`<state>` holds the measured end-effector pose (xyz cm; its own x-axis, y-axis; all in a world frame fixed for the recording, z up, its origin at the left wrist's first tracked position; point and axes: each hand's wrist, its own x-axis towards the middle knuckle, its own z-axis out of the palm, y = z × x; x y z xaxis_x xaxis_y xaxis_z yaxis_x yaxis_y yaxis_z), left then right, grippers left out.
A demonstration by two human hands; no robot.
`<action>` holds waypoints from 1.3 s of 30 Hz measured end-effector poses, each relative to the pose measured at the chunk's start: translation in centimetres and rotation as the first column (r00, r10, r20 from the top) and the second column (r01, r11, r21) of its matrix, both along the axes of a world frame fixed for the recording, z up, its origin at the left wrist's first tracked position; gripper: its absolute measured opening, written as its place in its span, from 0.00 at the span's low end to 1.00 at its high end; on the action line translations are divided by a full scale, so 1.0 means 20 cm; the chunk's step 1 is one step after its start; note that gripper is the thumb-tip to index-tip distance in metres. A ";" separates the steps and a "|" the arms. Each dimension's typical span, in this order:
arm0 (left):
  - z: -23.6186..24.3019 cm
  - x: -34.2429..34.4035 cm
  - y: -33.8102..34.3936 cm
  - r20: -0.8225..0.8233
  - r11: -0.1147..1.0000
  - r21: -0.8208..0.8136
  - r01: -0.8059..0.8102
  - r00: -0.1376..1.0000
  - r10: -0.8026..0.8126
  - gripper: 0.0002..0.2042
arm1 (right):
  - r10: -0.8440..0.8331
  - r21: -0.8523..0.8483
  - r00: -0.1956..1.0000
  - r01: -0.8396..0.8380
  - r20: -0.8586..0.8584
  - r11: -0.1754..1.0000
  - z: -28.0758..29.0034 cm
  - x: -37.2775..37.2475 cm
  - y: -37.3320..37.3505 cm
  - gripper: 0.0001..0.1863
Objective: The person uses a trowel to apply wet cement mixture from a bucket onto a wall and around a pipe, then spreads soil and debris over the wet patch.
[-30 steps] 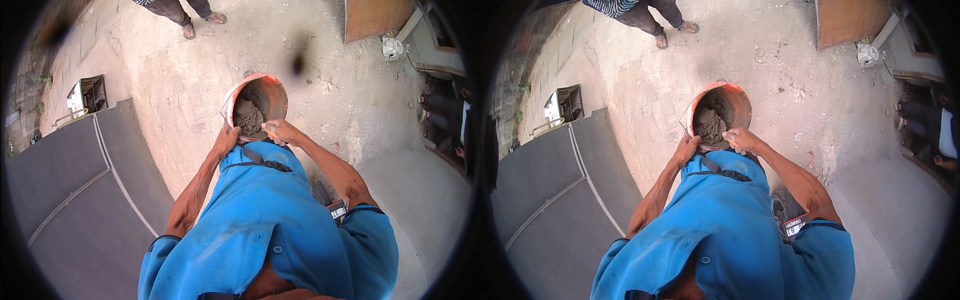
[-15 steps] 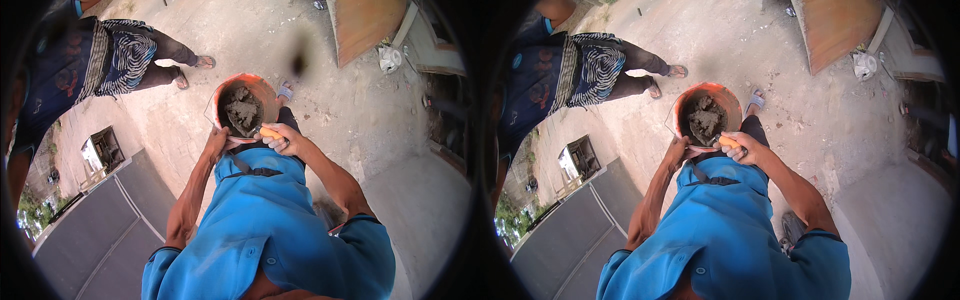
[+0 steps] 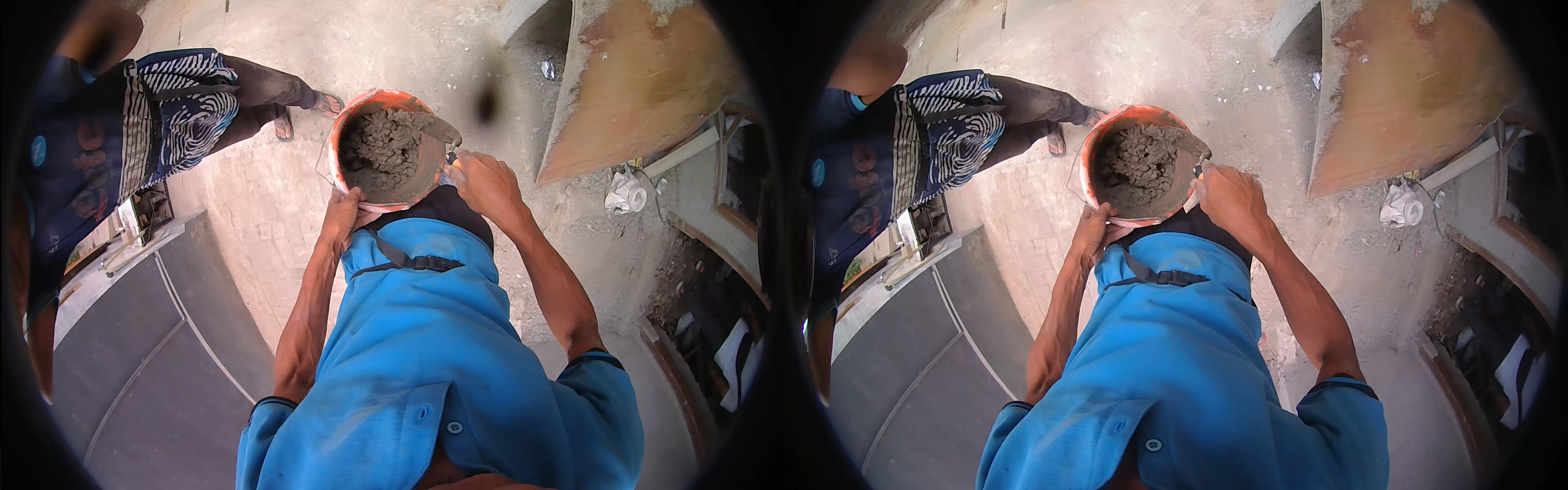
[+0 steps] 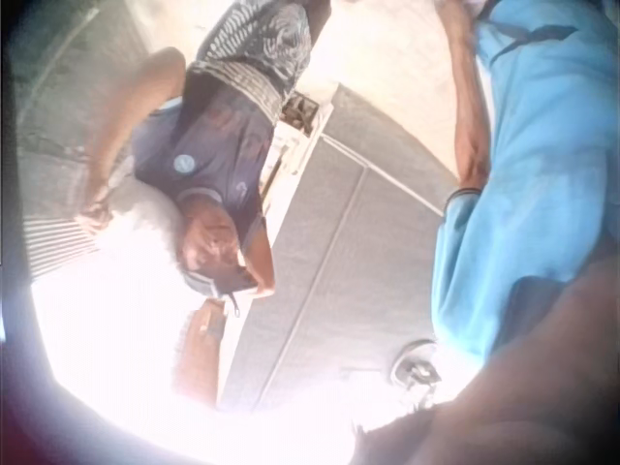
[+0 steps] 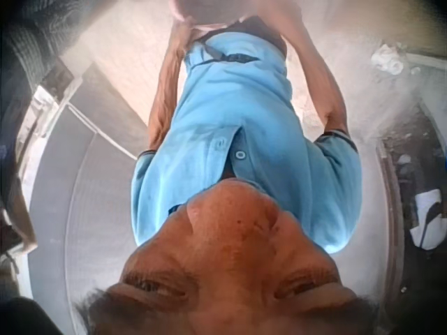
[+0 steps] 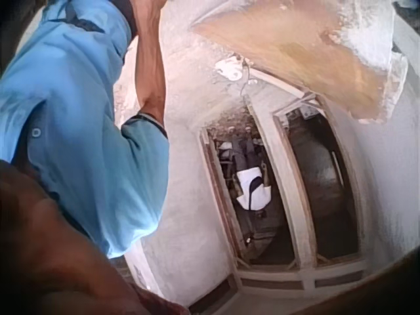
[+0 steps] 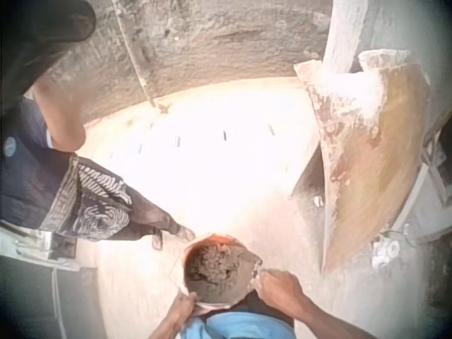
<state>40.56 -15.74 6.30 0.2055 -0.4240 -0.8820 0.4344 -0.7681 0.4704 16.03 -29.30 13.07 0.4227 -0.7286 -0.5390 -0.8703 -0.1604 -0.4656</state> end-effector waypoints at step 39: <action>-0.68 1.41 -4.26 -0.310 0.697 0.020 -0.717 0.658 0.686 0.14 | 0.305 -0.118 0.950 -0.311 -0.062 0.943 -1.02 0.60 -4.77 0.26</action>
